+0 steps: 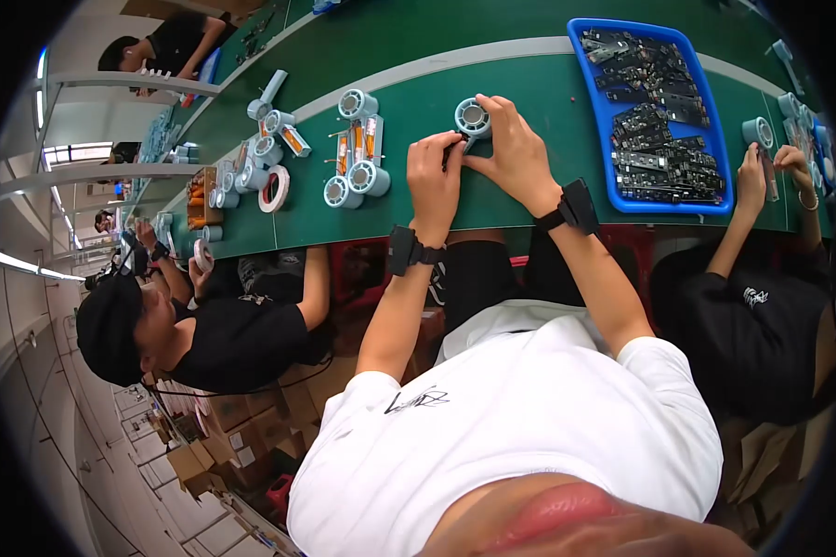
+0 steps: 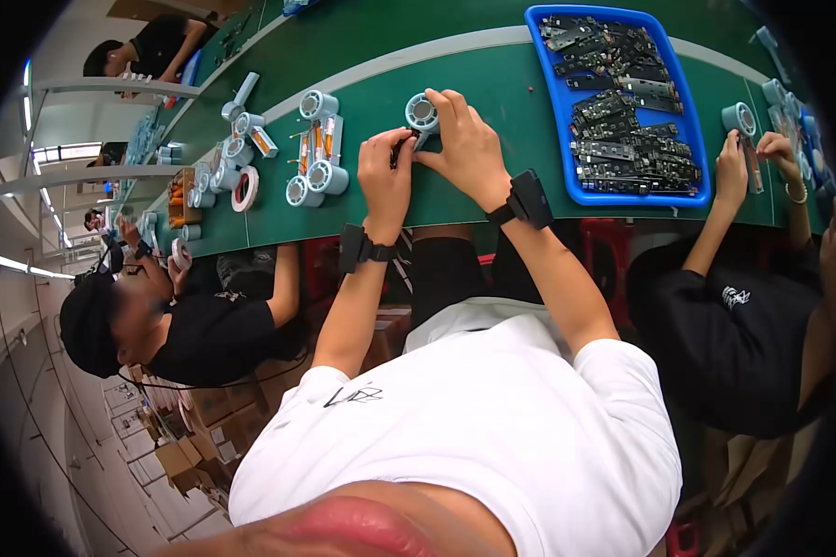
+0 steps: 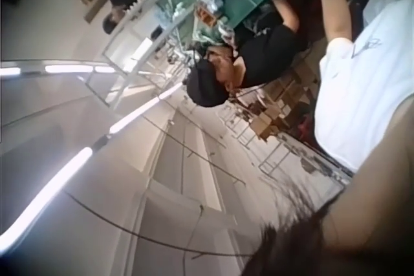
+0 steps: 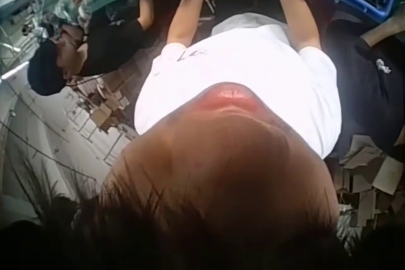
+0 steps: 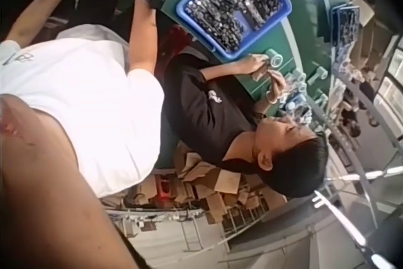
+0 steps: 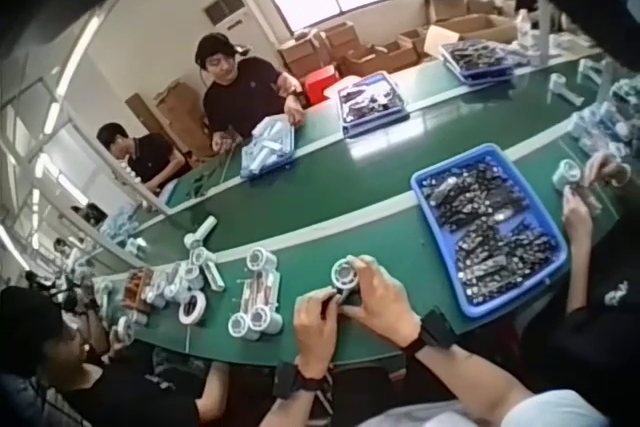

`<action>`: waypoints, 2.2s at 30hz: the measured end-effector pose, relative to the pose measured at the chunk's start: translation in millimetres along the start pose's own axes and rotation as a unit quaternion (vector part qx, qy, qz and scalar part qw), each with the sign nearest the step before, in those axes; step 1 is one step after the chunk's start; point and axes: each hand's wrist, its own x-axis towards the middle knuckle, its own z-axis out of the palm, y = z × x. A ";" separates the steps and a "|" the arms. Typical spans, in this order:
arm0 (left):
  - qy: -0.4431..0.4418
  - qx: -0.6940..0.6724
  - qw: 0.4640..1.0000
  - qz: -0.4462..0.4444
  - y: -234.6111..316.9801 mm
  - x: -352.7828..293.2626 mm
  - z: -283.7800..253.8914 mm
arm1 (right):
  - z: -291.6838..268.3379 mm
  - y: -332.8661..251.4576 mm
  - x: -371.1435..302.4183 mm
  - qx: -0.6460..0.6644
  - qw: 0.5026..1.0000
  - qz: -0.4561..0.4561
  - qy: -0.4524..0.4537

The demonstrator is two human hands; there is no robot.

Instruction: The person picks up a circuit board from a tray, aligns it with a handheld fan casing, and presses it into place. They then pick up a battery, connect its wires to the circuit board, and seat the battery into the fan handle before setting the assembly down.

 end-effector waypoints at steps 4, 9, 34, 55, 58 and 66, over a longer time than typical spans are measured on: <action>-0.025 0.003 0.999 -0.027 4.1 -2.0 2.2 | 3.3 5.0 -4.7 -0.015 1.000 -0.011 0.014; -0.027 -0.004 0.999 -0.019 5.0 -3.9 1.8 | 6.9 4.3 -10.7 -0.019 1.000 -0.014 0.020; -0.157 0.128 0.971 0.123 -14.0 -7.9 -2.6 | -9.6 -1.4 -23.8 0.125 0.991 0.038 0.000; -0.042 0.164 0.981 -0.096 -118.2 213.1 183.2 | -158.3 -21.5 -58.5 0.139 0.973 0.150 -0.111; 0.000 0.016 1.000 -0.014 -52.1 176.8 81.1 | -186.6 1.1 -58.7 0.075 0.981 0.177 -0.036; -0.216 0.385 0.884 -0.153 -27.6 -14.8 -139.4 | -202.3 71.1 -17.7 -0.174 0.981 0.082 -0.038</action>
